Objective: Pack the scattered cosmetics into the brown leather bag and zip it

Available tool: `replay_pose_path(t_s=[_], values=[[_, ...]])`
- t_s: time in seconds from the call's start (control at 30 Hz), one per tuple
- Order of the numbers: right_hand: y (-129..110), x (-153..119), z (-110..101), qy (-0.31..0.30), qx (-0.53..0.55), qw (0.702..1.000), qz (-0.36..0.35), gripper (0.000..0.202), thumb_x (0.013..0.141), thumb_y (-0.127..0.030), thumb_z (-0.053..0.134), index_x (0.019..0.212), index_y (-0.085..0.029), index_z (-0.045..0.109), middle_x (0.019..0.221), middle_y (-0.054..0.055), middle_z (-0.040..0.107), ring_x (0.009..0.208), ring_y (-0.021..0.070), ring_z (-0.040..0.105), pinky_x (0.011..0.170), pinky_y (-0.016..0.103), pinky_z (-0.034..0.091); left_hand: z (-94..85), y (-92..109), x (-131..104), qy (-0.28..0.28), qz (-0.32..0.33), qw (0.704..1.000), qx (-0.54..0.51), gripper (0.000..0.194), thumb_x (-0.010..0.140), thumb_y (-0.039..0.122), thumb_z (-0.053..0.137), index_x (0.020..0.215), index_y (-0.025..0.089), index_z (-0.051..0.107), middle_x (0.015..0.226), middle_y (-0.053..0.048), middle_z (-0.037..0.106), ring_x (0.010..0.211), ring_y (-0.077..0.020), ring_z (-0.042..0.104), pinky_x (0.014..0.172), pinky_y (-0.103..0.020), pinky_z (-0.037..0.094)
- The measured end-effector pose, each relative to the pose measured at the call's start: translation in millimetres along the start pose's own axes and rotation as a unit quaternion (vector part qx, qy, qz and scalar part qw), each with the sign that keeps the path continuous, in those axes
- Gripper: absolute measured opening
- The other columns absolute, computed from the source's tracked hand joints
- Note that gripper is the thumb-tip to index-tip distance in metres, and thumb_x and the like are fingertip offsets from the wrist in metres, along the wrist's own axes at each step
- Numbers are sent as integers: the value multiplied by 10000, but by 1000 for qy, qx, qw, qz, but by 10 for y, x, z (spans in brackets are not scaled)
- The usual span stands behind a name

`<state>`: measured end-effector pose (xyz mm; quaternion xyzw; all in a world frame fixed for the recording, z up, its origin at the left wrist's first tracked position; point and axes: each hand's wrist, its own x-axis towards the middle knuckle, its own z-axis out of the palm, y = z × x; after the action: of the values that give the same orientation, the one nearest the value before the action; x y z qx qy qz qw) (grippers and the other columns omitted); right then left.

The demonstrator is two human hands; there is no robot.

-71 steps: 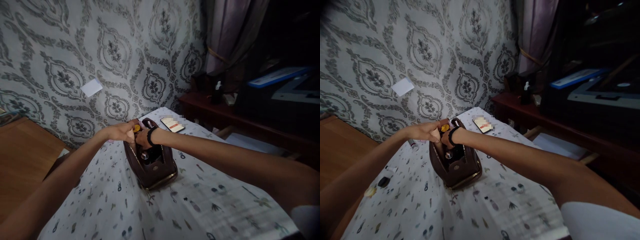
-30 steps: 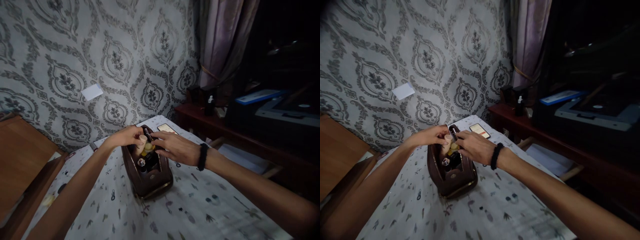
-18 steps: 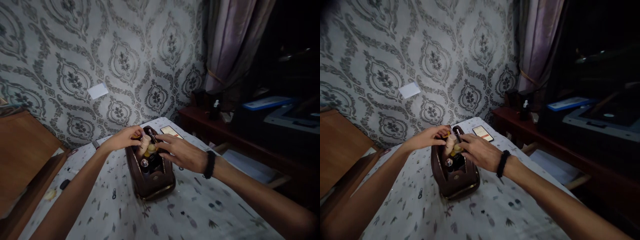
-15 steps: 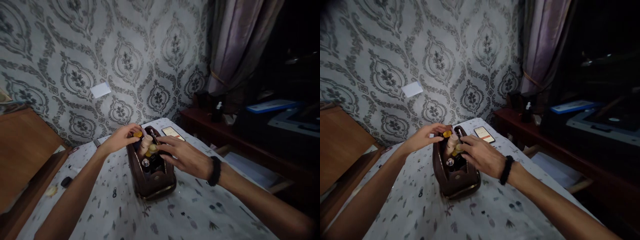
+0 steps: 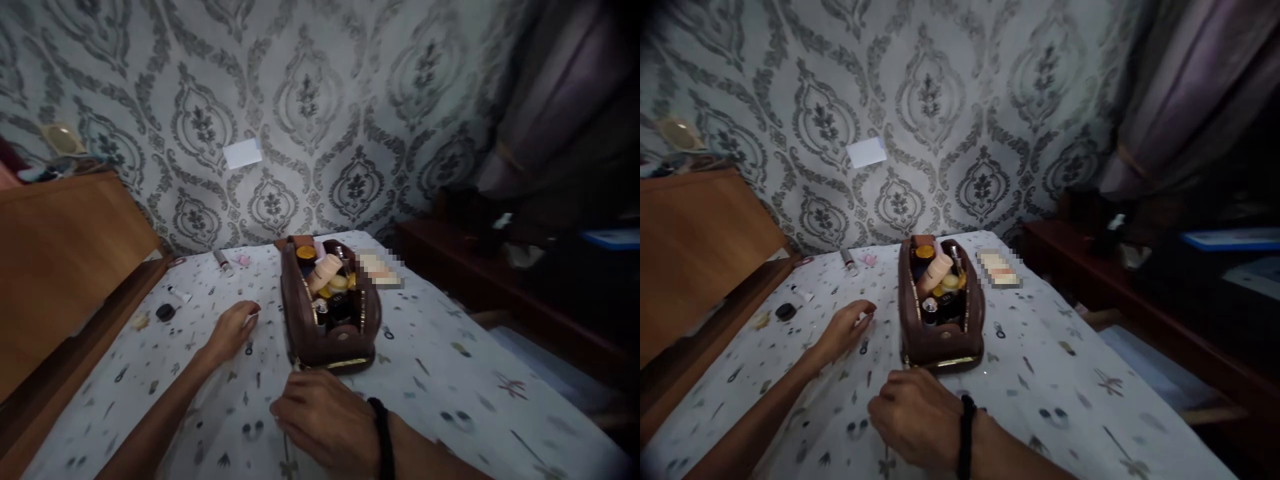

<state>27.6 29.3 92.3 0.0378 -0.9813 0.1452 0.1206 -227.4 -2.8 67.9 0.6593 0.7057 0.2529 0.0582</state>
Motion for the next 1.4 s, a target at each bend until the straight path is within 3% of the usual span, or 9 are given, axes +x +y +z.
replay_pose_path(t_s=[0.1, 0.23, 0.4, 0.57, 0.8, 1.1, 1.4], values=[[-3, 241, 199, 20, 60, 997, 34, 146, 915, -173, 515, 936, -190, 658, 880, 62, 714, 882, 210, 649, 761, 312, 493, 196, -199, -124, -1, 1, 1000, 10, 161, 925, 213, 436, 976, 214, 589, 1040, -105, 655, 1005, -252, 601, 921, -401, 481], [0, 600, 550, 115, 165, 976, 85, 270, 876, -137, 519, 1100, -194, 659, 1065, 98, 721, 1006, 229, 656, 891, 342, 499, 418, -401, -136, 52, 7, 998, 19, 171, 884, 126, 455, 938, 190, 604, 993, -103, 624, 985, -247, 559, 890, -390, 470], [70, 997, 968, 170, 325, 916, 163, 277, 925, -263, 450, 1075, -165, 661, 875, 81, 728, 771, 210, 673, 713, 321, 507, 532, -598, -74, 60, 18, 998, 19, 201, 808, 71, 516, 928, 187, 627, 961, -62, 616, 948, -210, 550, 873, -334, 465], [180, 1101, 1249, 165, 465, 846, 203, 288, 890, -387, 484, 979, -161, 637, 754, 65, 694, 690, 203, 656, 634, 297, 496, 544, -689, -92, 62, 40, 997, 4, 239, 784, 58, 536, 947, 198, 640, 952, -36, 615, 924, -183, 550, 844, -293, 468], [183, 1072, 1253, 136, 484, 839, 209, 279, 874, -397, 500, 923, -158, 635, 727, 61, 679, 666, 188, 624, 617, 284, 471, 544, -700, -135, 76, 74, 994, -6, 205, 811, 61, 536, 943, 181, 638, 959, -46, 617, 933, -182, 555, 858, -290, 465], [203, 1085, 1257, 129, 490, 836, 209, 273, 870, -408, 536, 916, -166, 653, 713, 50, 675, 649, 173, 612, 611, 272, 470, 526, -700, -157, 59, 68, 996, 23, 218, 812, 74, 543, 976, 184, 636, 992, -51, 618, 956, -188, 552, 870, -297, 479], [89, 1080, 1310, 150, 489, 830, 222, 198, 803, -167, 530, 906, -163, 699, 698, 8, 675, 624, 131, 614, 617, 230, 483, 495, -683, -223, 50, 71, 996, -7, 206, 872, 159, 440, 930, 196, 635, 958, -49, 627, 927, -197, 558, 863, -338, 495]])
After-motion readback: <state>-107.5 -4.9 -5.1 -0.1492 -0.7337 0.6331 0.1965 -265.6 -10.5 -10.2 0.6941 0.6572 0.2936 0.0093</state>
